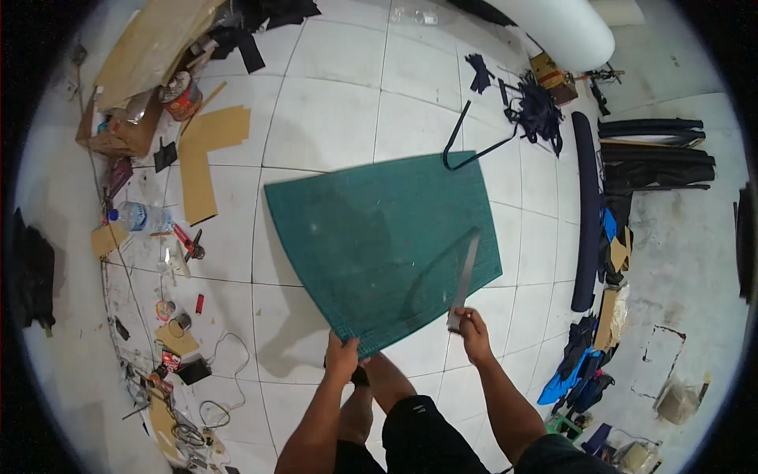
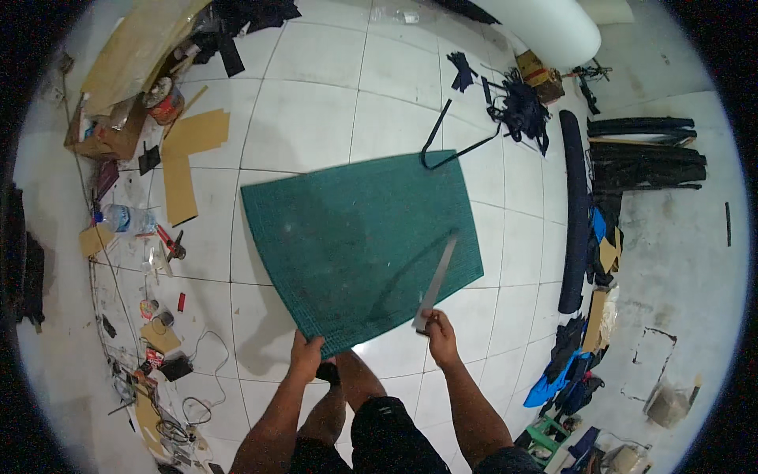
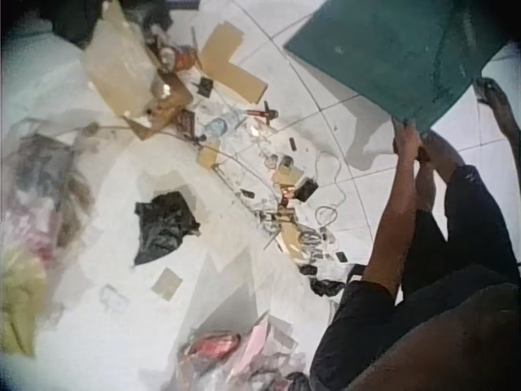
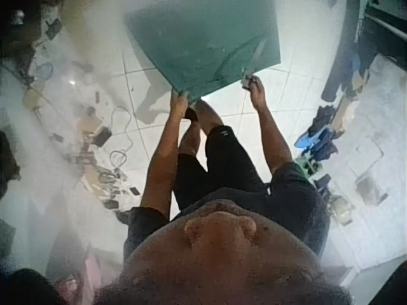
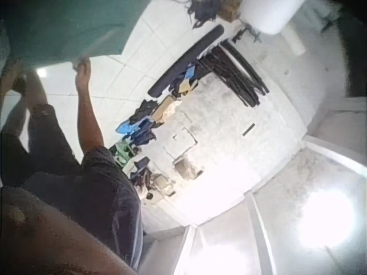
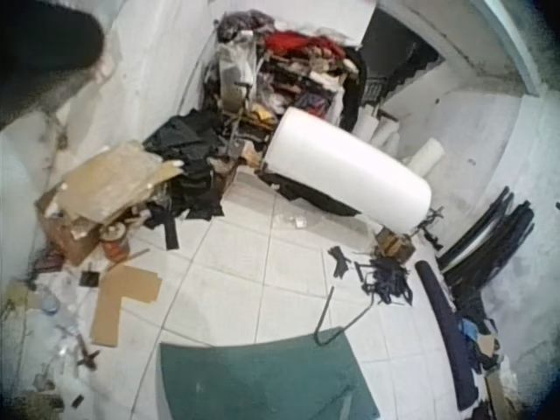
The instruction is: The person moves fabric pieces from one pile to another, picks up a square panel, sets down a cutting mat and a metal ruler, and uses a broom to sweep small fabric scraps into a single pile on the floor before unrolling a larger piece of blue fabric.
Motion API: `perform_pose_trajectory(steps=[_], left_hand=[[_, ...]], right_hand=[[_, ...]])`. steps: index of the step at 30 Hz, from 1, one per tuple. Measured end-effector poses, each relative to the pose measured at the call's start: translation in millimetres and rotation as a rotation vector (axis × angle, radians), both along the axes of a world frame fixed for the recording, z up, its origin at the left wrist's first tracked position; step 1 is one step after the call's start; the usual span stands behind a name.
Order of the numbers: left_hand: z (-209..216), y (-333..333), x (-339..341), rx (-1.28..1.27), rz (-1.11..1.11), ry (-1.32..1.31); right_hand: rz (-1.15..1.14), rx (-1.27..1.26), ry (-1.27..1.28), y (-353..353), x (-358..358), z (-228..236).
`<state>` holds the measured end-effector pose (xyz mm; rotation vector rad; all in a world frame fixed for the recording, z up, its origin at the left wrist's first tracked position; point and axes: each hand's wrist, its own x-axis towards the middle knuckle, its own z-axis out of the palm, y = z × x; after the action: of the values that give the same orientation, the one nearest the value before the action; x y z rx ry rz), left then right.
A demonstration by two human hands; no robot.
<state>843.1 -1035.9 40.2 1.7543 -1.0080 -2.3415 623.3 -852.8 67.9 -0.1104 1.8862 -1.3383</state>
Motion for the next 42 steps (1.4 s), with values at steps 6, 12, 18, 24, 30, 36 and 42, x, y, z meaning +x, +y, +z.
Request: perform_pose_trajectory(steps=[6,12,18,24,30,36,42], left_hand=[[33.1,88.6,30.1,-0.011,0.069,0.125],[75.4,175.5,30.2,0.037,0.160,0.041],[93.6,280.9,44.5,-0.068,0.338,0.026],[103.1,418.6,25.6,-0.099,0.599,-0.057],[104.5,563.7,16.9,-0.037,0.796,-0.106],[112.2,704.4,32.8,0.005,1.029,-0.071],[78.0,875.1,48.3,-0.322,0.973,-0.537]], right_hand=[[-0.070,0.470,-0.203,66.4,14.3,36.9],[-0.014,0.844,-0.068,146.8,4.5,33.7],[0.253,0.768,0.116,211.5,-10.8,34.5],[0.586,0.648,0.499,363.7,-70.8,28.8],[0.776,0.509,0.537,505.0,-91.9,79.7],[0.830,0.446,0.590,624.7,-96.5,97.0],[1.118,0.499,0.709,713.8,-123.5,110.8]])
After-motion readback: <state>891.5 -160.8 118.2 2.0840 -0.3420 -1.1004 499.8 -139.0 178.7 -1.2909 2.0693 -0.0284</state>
